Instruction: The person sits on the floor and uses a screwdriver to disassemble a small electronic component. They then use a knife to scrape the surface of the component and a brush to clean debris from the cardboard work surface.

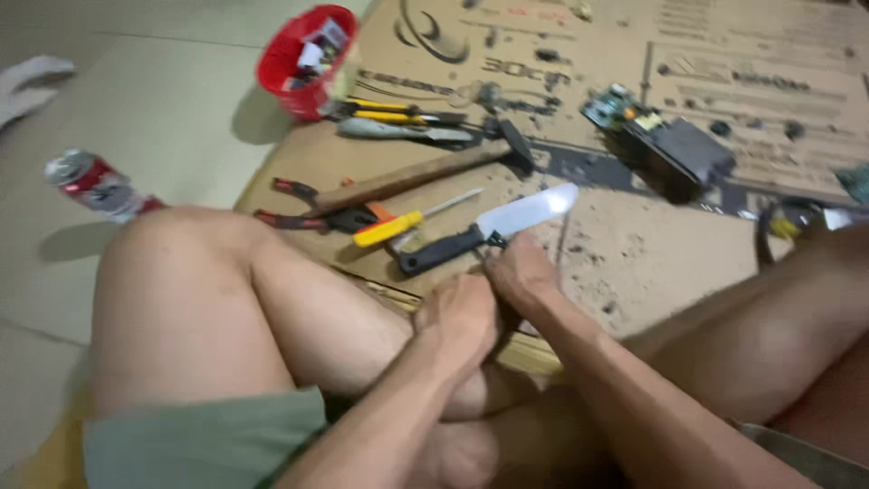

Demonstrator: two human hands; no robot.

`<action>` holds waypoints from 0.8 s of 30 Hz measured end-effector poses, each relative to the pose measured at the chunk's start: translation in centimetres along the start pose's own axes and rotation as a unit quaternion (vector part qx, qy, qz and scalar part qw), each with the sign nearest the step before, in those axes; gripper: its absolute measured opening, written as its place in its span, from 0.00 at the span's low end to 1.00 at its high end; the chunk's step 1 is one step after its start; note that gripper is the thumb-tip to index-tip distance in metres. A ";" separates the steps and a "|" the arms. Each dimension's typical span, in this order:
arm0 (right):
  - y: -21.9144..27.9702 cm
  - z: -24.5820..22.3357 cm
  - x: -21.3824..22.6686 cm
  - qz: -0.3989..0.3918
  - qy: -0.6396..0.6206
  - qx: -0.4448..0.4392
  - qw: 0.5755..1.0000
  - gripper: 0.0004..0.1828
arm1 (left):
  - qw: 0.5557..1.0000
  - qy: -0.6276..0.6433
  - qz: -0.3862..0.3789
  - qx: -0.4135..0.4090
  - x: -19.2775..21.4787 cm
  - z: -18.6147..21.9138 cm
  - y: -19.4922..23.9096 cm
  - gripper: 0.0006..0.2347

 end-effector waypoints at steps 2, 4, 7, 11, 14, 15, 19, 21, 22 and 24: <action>0.0 -0.3 -0.1 0.009 -0.014 0.005 1.000 0.28 | 0.999 0.032 0.014 0.000 0.1 -0.9 -1.4 0.16; 0.2 -0.5 -1.4 0.014 -0.028 0.004 0.999 0.30 | 0.998 0.063 0.023 0.000 -0.2 -3.3 -1.6 0.14; 2.7 -2.0 -1.7 0.022 -0.098 -0.009 0.995 0.28 | 0.993 -0.043 0.085 -0.066 0.5 -6.4 -1.5 0.12; 1.7 -1.0 -2.6 0.034 -0.035 0.036 0.998 0.36 | 0.963 -0.152 0.212 -0.069 0.5 -8.7 -2.7 0.14; -1.7 2.1 -5.5 0.013 0.189 0.172 0.967 0.49 | 0.931 -0.180 0.314 -0.037 -1.8 -9.9 -3.7 0.14; -2.0 2.0 -6.0 0.019 0.283 0.197 0.939 0.55 | 0.905 -0.199 0.376 -0.017 -2.0 -10.2 -4.1 0.14; 0.0 -0.3 -3.6 0.007 0.266 0.260 0.928 0.54 | 0.950 -0.217 0.217 -0.053 -1.7 -10.4 -7.5 0.12; 2.7 -2.8 -1.6 -0.019 0.302 0.256 0.918 0.55 | 0.955 -0.203 0.214 -0.038 -1.5 -10.1 -8.6 0.15; 2.3 -2.3 -1.8 -0.020 0.298 0.249 0.921 0.55 | 0.955 -0.206 0.209 -0.044 -1.3 -10.1 -7.7 0.15; 1.8 -2.2 -2.0 0.053 0.339 0.317 0.884 0.53 | 0.963 -0.186 0.185 -0.058 -0.4 -10.1 -6.1 0.10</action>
Point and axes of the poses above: each hand's wrist, its own y-axis away from the middle knuckle, its own x-axis out of the back of the hand, z = x × y, the point moved 3 cm from there along -y, towards the middle knuckle, and after that the axes turned 1 degree about y, right-handed, at the moved point
